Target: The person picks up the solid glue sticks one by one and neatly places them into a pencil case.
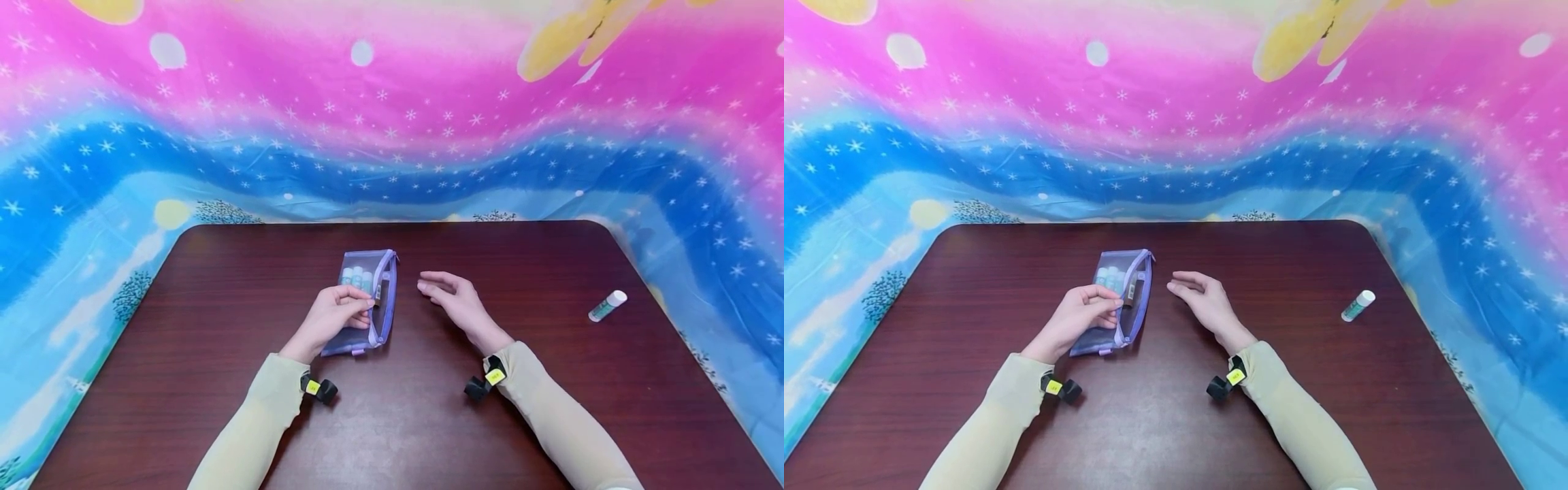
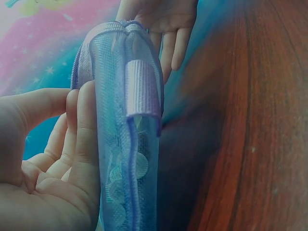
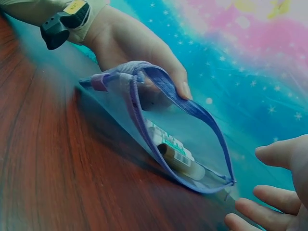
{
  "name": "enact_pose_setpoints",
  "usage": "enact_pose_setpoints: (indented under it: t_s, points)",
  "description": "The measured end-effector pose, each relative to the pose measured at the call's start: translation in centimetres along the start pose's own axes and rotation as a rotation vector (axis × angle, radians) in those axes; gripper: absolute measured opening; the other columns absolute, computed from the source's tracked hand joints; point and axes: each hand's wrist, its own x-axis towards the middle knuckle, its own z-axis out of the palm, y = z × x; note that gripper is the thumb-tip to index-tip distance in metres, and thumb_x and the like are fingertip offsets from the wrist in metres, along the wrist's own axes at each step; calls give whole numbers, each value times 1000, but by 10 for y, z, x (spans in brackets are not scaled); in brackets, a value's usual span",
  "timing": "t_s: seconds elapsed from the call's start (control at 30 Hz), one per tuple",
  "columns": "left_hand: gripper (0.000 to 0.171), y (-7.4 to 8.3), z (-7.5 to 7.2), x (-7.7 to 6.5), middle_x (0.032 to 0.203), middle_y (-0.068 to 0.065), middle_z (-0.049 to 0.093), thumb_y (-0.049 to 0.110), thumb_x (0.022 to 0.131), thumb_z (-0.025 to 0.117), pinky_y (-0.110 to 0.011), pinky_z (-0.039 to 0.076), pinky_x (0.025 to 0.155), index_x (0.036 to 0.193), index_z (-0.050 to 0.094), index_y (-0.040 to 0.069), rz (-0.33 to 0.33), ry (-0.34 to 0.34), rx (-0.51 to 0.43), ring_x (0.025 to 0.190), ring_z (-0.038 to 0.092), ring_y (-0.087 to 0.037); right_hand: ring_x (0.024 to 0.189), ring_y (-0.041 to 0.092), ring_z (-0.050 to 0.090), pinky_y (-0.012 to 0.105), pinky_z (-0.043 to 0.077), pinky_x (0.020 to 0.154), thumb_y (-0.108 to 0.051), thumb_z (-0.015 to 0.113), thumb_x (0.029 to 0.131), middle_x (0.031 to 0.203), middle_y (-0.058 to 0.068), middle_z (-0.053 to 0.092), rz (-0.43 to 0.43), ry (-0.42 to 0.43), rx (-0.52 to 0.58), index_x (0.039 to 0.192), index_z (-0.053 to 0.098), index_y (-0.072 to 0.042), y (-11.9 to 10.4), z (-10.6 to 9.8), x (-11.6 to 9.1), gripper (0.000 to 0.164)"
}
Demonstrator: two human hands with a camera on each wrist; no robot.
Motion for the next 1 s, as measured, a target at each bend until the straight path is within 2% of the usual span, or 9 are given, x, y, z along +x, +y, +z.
enact_pose_setpoints:
  t_s: [0.27,0.73,0.87,1.0]
  points:
    - [27,0,0,0,104,-32,69,4,96,68,-32,63,70,113,63,-18,3,-4,10,68,68,-17,119,21,62,43,51,102,-25,70,99,136,13,63,-13,32,-9,140,58,0,-2,-13,-2,50]
    - [23,0,0,1,105,-31,69,5,96,69,-33,63,70,110,66,-14,3,-2,8,68,68,-18,121,24,61,41,49,105,-27,68,101,138,14,61,-40,69,-4,142,55,2,-1,-40,-8,52]
    - [22,0,0,0,105,-31,69,4,96,69,-32,63,70,110,66,-13,3,-2,6,68,68,-18,120,22,61,41,49,105,-31,69,100,139,12,61,-47,99,-2,143,56,0,-1,-48,-10,55]
    - [22,-1,0,0,105,-32,69,5,96,69,-33,63,70,110,66,-13,0,-1,9,68,68,-18,121,26,60,43,48,105,-32,70,99,140,14,60,-55,124,10,142,57,-1,-2,-56,-11,55]
